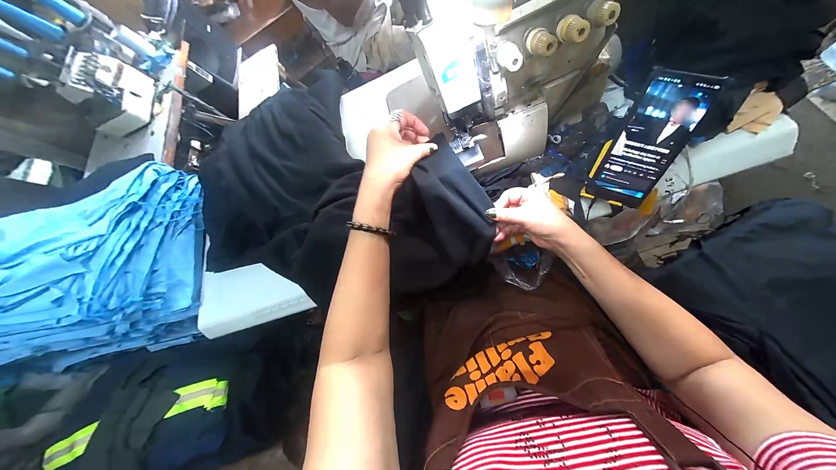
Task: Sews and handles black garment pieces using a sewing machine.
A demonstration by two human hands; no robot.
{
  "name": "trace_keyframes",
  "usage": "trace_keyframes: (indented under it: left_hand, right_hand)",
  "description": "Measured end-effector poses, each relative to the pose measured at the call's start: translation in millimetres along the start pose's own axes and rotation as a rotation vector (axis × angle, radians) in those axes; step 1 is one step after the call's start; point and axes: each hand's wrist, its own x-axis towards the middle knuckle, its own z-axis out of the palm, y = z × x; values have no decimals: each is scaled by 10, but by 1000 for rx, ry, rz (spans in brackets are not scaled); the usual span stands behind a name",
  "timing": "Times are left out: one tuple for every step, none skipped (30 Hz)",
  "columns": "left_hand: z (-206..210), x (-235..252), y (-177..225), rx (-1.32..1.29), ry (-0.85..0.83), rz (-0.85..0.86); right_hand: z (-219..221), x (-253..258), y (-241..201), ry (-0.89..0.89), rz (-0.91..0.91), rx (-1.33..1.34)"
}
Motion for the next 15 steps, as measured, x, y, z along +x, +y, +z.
trace_keyframes:
  left_hand:
    - [47,-25,-13,63,37,22]
    - [89,-82,7,134,82,75]
    - [136,-163,43,223,124,152]
    - [197,-255,100,332,167,217]
    - [271,-362,186,435,211,245]
    - [355,-490,300,517,240,235]
    - [450,-642,421,588,246,219]
    - [551,-812,540,658,207,199]
    - [678,-920,589,717,182,174]
    - [811,-975,599,753,175,137]
    - [932,-998,587,780,187,107]
    - [1031,-1002,572,795,221,87]
    - [1099,-1005,566,792,245,66]
    - [1139,-1003,565,788,262,52]
    - [1165,-993,559,784,282,50]
  right_hand:
    - [10,-1,28,20,-14,1]
    - [21,1,48,44,-28,10]
    - [28,-2,56,60,-38,15]
    - [34,-16,54,67,-36,6]
    - [30,-38,55,56,-30,-9]
    - [23,-64,69,37,-29,-24]
    - [12,-93,105,13,-33,-42]
    - [3,-130,156,-4,-39,-58]
    - [4,-180,201,-15,-40,-74]
    - [13,-236,229,-30,-35,-81]
    - [26,-288,240,-44,-34,-77]
    - [35,-331,243,-51,-37,-61]
    - [40,-364,238,-52,-45,-40]
    - [44,-390,230,-49,-49,-10]
    - [48,-407,220,-46,-49,24]
